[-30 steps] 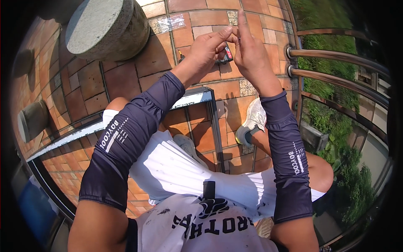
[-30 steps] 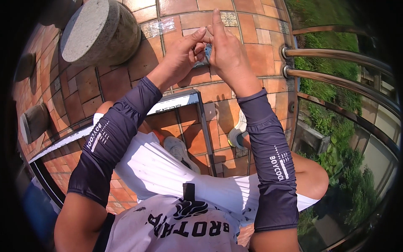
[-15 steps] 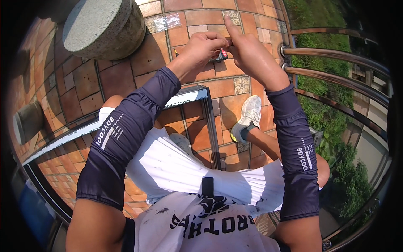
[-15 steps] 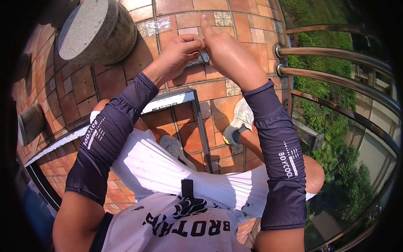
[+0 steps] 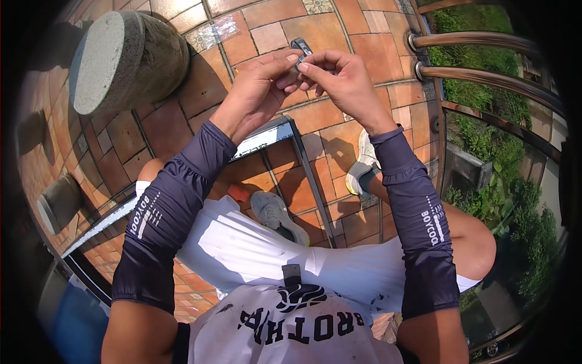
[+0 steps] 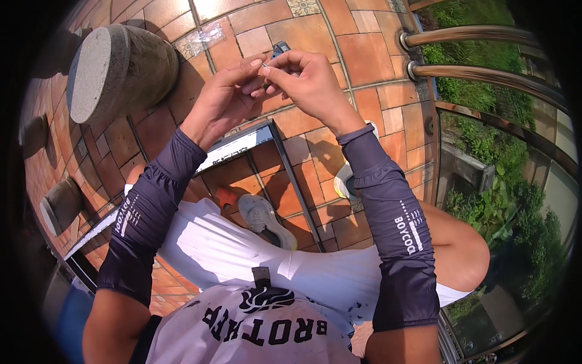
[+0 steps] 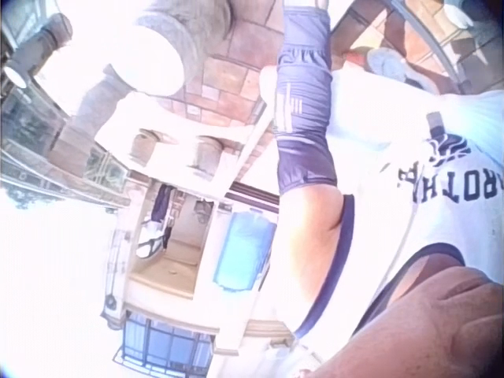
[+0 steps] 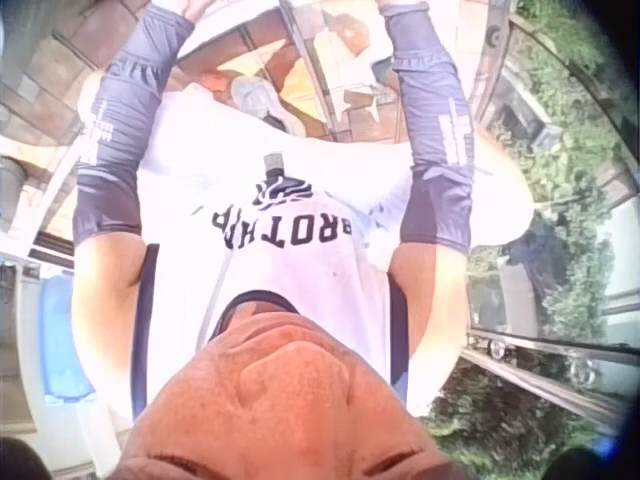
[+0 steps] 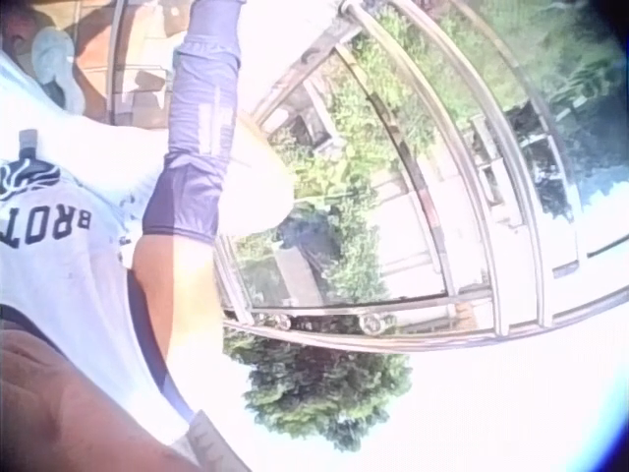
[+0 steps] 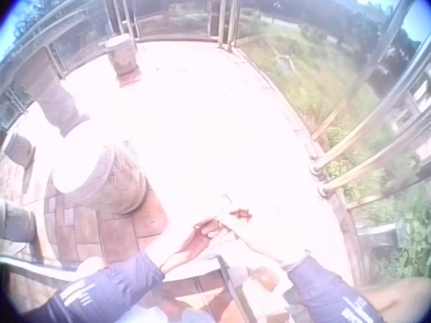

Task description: The person assembles a metal frame by fitting corners together, placing screws from a plastic bag into pre-drilled holes, and securing them with a power drill. They then use an orange hammer to tap the corners and ensure they are flush before walking away.

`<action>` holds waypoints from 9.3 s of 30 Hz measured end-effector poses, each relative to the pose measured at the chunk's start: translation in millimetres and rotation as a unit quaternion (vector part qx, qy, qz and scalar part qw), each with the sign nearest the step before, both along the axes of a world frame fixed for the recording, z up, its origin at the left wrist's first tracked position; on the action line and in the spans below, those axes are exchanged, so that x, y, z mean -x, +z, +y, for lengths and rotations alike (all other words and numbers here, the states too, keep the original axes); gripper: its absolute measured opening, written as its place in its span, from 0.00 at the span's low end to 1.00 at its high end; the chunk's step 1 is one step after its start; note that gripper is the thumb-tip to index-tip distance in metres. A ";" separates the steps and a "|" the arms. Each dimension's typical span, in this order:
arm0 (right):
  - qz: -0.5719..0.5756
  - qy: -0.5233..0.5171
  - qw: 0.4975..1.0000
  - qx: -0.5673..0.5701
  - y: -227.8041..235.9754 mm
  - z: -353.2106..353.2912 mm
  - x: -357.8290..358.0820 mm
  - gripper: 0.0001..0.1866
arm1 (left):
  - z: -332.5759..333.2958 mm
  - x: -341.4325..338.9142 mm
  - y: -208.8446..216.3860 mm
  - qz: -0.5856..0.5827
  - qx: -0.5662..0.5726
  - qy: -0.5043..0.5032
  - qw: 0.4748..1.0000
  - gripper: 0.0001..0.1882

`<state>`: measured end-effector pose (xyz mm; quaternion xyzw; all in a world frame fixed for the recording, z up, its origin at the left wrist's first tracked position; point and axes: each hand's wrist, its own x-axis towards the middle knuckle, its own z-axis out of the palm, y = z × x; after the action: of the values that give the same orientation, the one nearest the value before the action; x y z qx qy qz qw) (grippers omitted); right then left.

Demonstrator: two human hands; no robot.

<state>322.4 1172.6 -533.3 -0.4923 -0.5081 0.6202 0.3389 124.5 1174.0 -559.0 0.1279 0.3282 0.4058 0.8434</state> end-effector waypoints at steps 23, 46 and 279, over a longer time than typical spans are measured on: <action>-0.038 0.097 0.985 0.135 -154.9 -94.4 -30.0 0.13 | -26.2 7.8 -72.0 0.389 -0.338 -0.504 0.693 0.31; 0.109 0.031 0.945 0.306 -165.7 -102.3 -7.1 0.10 | -33.7 17.4 -82.1 0.388 -0.298 -0.480 0.728 0.32; 0.271 0.228 0.866 0.353 -140.6 -71.2 -162.4 0.11 | -103.8 -67.0 -17.6 0.591 -0.258 -0.208 0.735 0.12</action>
<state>484.8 1101.4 -674.0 -0.2617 -0.2411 0.9273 0.1162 191.5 1070.2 -576.6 0.6203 0.6084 0.1316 0.4772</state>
